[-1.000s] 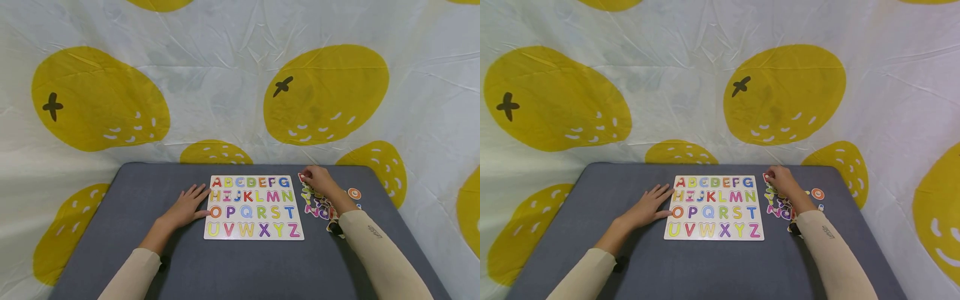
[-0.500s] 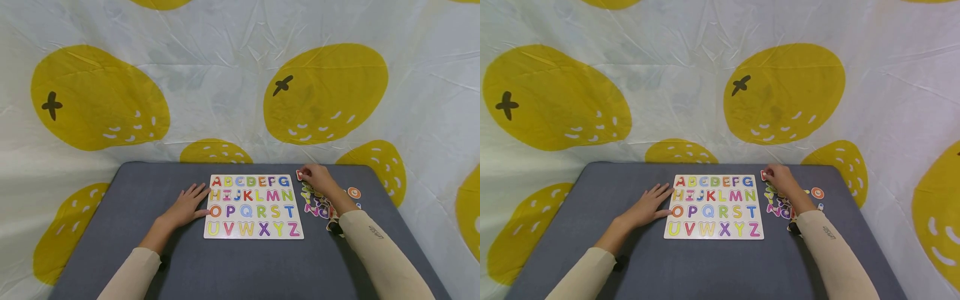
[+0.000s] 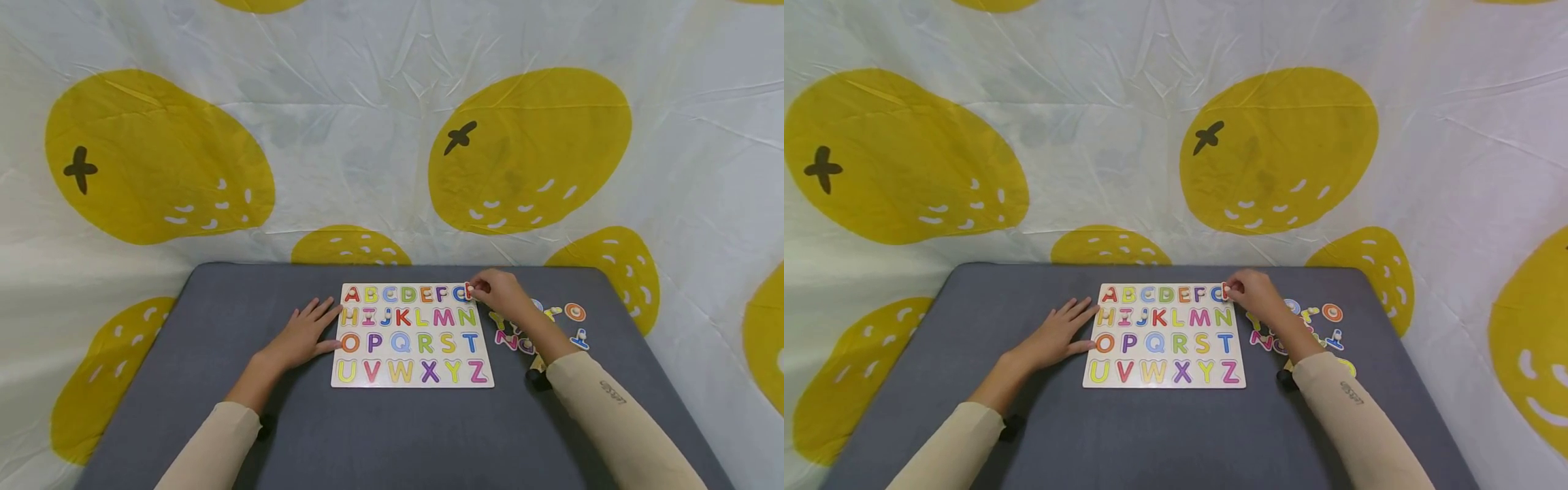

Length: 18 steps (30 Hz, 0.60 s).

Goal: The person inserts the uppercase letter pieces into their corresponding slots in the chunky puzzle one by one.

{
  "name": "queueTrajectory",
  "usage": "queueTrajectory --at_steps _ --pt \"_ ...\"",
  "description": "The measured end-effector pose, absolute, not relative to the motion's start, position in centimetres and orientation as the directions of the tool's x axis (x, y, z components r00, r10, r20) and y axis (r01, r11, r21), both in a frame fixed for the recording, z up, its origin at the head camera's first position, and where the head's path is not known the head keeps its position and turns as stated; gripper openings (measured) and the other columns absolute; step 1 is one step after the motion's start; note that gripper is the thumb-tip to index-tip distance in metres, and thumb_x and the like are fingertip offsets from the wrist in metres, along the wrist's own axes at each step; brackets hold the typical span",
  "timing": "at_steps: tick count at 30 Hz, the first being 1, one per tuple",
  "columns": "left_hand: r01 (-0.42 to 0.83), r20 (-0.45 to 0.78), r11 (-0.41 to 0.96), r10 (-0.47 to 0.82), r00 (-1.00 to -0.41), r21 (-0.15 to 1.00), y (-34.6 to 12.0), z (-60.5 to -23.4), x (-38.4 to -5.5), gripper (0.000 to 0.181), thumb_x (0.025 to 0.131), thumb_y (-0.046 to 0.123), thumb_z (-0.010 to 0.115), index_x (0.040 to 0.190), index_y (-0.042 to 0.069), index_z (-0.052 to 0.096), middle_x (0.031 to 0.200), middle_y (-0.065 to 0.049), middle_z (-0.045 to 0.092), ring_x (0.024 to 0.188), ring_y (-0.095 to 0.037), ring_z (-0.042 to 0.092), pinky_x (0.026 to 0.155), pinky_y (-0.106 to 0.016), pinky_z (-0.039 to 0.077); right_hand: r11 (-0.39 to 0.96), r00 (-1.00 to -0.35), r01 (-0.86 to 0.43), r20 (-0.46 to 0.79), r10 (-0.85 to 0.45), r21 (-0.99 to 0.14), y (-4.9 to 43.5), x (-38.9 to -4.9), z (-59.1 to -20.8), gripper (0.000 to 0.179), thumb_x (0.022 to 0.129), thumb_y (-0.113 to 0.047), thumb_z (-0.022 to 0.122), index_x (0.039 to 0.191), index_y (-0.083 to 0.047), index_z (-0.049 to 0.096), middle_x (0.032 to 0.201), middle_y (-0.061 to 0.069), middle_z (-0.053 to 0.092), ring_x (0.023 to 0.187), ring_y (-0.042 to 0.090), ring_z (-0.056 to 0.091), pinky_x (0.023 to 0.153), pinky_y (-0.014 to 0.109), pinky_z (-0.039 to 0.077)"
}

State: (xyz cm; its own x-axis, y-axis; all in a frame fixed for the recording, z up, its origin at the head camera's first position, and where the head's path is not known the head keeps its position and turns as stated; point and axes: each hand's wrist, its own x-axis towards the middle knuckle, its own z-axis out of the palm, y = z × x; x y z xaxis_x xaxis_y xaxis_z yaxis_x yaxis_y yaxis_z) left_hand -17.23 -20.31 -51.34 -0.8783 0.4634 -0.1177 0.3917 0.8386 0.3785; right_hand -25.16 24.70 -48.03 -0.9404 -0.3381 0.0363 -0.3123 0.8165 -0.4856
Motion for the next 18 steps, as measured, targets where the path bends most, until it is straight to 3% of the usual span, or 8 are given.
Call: queueTrajectory --at_steps 18 --pt "0.397 -0.102 0.834 0.466 -0.879 0.384 -20.4 -51.5 -17.2 0.083 0.096 0.052 0.067 0.163 0.016 0.033 0.169 -0.017 0.028 0.156 -0.048 0.021 0.116 -0.077 0.022 0.749 -0.893 -0.376 -0.003 -0.451 -0.546 17.4 -23.3 -48.5 0.006 0.096 -0.014 0.074 0.098 -0.009 0.074 0.085 0.0 0.063 0.073 0.01 0.056 0.068 0.025 0.048"
